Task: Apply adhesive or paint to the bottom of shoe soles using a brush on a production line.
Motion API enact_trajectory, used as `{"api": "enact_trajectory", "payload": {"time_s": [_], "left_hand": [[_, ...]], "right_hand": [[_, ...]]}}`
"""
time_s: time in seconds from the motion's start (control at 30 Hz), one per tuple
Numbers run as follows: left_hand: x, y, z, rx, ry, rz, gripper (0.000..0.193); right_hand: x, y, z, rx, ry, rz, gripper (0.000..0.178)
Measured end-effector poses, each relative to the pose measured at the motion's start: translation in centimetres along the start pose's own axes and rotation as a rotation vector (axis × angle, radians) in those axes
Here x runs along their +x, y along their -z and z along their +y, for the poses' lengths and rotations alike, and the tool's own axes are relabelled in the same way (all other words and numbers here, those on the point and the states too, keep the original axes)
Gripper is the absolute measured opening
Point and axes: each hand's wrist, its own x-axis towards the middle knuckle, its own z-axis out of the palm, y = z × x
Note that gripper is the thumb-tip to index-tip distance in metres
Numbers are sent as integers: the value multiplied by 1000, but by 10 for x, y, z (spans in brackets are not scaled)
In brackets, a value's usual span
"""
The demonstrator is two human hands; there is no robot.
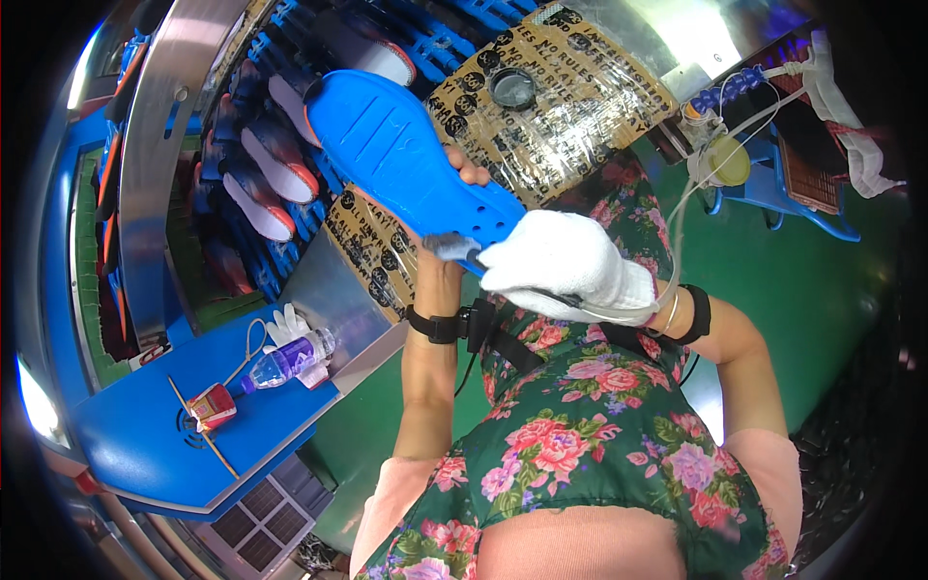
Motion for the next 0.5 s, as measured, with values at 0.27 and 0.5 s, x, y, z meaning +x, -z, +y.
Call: {"api": "enact_trajectory", "payload": {"time_s": [0.27, 0.5], "left_hand": [[11, -6, 15, 14, -45, 96, 116], [9, 0, 27, -28, 129, 123, 121]], "right_hand": [[0, 5, 7, -3, 31, -43, 28], [1, 10, 13, 203, -100, -82, 21]]}}
